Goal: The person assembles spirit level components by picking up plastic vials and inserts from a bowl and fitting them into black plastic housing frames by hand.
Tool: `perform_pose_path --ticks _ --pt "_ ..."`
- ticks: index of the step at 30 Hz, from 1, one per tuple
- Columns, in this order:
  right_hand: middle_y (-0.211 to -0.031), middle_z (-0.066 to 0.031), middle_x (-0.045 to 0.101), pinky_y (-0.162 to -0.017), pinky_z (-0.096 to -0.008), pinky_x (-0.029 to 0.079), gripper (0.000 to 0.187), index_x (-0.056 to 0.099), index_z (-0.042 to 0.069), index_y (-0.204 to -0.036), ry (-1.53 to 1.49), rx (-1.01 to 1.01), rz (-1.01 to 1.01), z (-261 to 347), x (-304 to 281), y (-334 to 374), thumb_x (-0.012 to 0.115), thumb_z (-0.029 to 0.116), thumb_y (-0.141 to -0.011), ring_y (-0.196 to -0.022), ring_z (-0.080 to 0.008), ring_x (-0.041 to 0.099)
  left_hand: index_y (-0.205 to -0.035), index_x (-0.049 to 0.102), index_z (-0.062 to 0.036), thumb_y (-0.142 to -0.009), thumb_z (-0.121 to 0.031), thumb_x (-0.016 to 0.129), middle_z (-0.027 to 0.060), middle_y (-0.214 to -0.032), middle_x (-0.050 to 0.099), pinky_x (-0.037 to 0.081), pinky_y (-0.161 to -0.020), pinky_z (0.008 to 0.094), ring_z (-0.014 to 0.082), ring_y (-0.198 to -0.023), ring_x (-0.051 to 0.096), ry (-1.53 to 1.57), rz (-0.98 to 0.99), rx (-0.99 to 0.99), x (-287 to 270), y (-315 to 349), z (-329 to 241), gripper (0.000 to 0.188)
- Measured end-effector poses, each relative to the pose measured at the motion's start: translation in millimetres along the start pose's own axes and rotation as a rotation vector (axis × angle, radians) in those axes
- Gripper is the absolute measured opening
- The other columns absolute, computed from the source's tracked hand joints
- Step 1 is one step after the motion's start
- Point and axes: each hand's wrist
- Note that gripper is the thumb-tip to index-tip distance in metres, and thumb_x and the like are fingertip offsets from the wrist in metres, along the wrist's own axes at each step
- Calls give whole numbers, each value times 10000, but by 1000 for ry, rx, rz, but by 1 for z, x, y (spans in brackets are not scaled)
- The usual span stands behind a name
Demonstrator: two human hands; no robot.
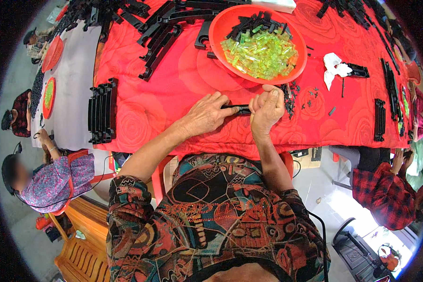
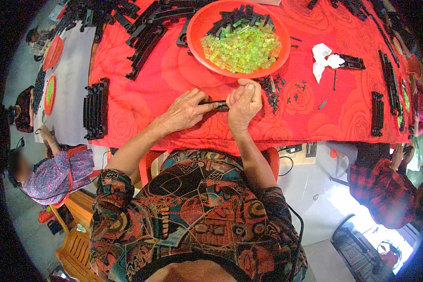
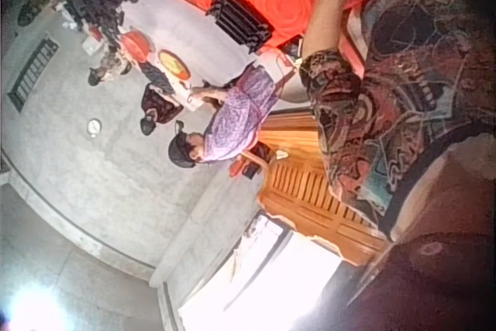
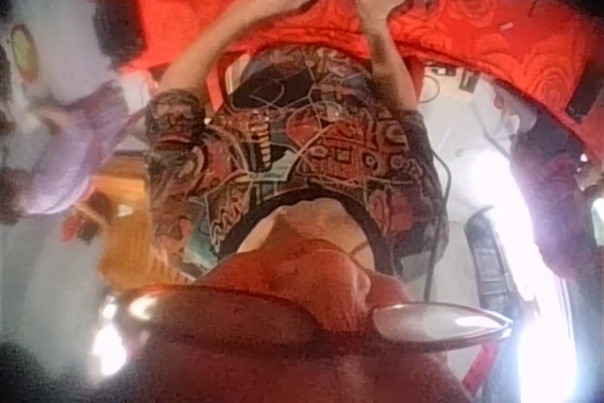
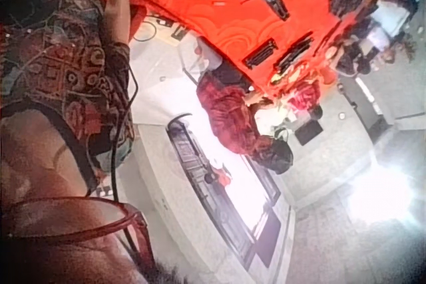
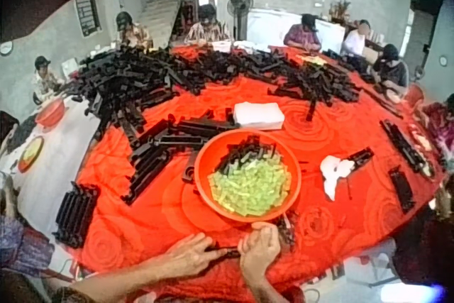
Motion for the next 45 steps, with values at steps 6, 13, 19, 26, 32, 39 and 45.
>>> perform_pose_path --ticks 6,13,19,26,32,39,45 --pt "-532 45 288 -361 -216 247 265 476 0 -897 66 6 64 -3 2 0 340 209 -988 -401 -30 260 -1033 613 -90 -644 -71 645 91 -904 484 434 -712 379 273 -838 478 33 28 15 3 1 4 391" --pt "-525 49 284 -359 -214 250 267 474 -1 -894 64 40 68 -1 2 -1 335 205 -990 -397 -29 262 -1001 633 -115 -698 -125 616 80 -888 483 426 -728 366 256 -867 477 19 77 -19 1 -2 3 304" --pt "-527 50 287 -359 -214 255 261 471 -3 -899 71 1 89 -2 1 -2 335 200 -991 -396 -28 260 -972 632 -112 -695 -114 611 86 -874 480 445 -715 377 264 -849 486 -23 27 2 4 -1 4 277" --pt "-532 34 265 -353 -224 245 249 471 -2 -923 2 -23 20 2 -3 3 344 201 -988 -388 -49 250 -937 608 -38 -652 -29 653 96 -927 561 483 -691 351 266 -782 554 -14 -150 50 10 10 4 289" --pt "-535 27 280 -358 -228 263 236 473 1 -935 33 -42 -32 9 -10 0 349 196 -983 -400 -56 270 -900 595 -10 -692 -39 667 114 -966 575 494 -689 348 274 -786 563 -34 -198 47 11 17 2 222" --pt "-526 37 275 -349 -229 240 189 501 0 -915 -75 31 -87 33 -9 3 376 138 -950 -389 -55 245 -913 599 3 -691 -12 660 124 -980 567 486 -699 351 281 -809 556 9 -163 31 5 15 2 232" --pt "-522 -9 445 -385 -255 323 203 607 3 -922 730 300 280 36 -32 6 445 126 -914 -401 -96 385 -928 601 11 -697 -22 656 130 -944 557 479 -701 365 289 -810 540 -14 -176 -76 11 17 -12 239"
Point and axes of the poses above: each hand's wrist, its own y-axis away from the middle knuckle, its own x-axis out of the palm, z = x × y
